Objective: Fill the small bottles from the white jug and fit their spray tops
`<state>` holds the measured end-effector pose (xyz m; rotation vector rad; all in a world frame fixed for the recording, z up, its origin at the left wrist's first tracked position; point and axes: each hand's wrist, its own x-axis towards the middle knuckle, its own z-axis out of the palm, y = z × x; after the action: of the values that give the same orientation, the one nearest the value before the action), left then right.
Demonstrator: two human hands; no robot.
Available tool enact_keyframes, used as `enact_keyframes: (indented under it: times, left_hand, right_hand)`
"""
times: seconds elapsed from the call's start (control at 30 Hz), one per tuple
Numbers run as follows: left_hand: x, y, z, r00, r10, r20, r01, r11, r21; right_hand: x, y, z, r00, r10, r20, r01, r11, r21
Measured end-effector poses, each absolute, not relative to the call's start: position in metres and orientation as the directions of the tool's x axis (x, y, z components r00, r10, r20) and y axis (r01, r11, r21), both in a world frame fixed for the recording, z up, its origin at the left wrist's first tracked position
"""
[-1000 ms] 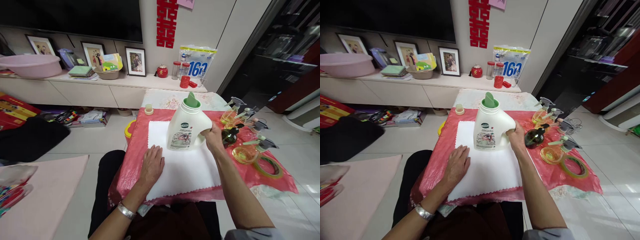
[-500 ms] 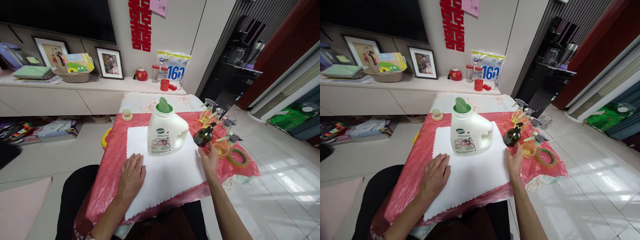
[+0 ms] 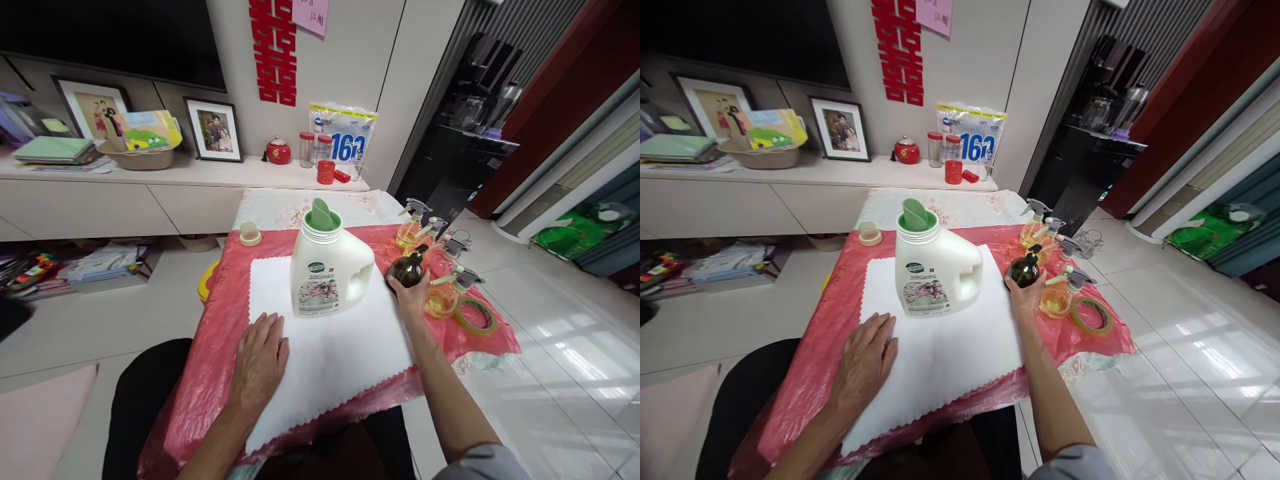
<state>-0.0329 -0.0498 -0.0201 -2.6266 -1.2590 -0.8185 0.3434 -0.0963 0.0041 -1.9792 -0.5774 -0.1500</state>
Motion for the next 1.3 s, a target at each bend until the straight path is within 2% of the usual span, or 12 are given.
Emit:
enact_keyframes:
  times: [0.23,0.5,0.73,0.97,1.13,1.3]
  left_hand:
    - [-0.032,-0.049,-0.020,0.508,0.679,0.530,0.751,-0.650,0.112]
    - [-0.031,-0.050,-0.022,0.494,0.716,0.494,0.770,-0.624,0.135]
    - [-0.031,-0.051,-0.019,0.495,0.727,0.476,0.767,-0.623,0.154]
    - [-0.031,-0.051,-0.017,0.483,0.761,0.433,0.763,-0.608,0.220]
    - [-0.031,-0.052,-0.015,0.495,0.754,0.432,0.766,-0.613,0.194]
    - [-0.031,-0.052,-0.016,0.481,0.755,0.446,0.752,-0.617,0.233]
  right_hand:
    - [0.345,-0.085,0.007,0.898,0.265,0.352,0.432,-0.369,-0.823]
    - [0.336,-0.085,0.014,0.862,0.322,0.390,0.489,-0.329,-0.808]
    - [0.322,-0.092,0.027,0.806,0.400,0.436,0.542,-0.202,-0.816]
    - [0.295,-0.099,0.062,0.762,0.409,0.502,0.578,-0.078,-0.813]
    - [0.272,-0.124,0.077,0.807,0.413,0.423,0.492,-0.074,-0.867]
    - [0.242,-0.157,0.068,0.768,0.570,0.292,0.373,-0.029,-0.927]
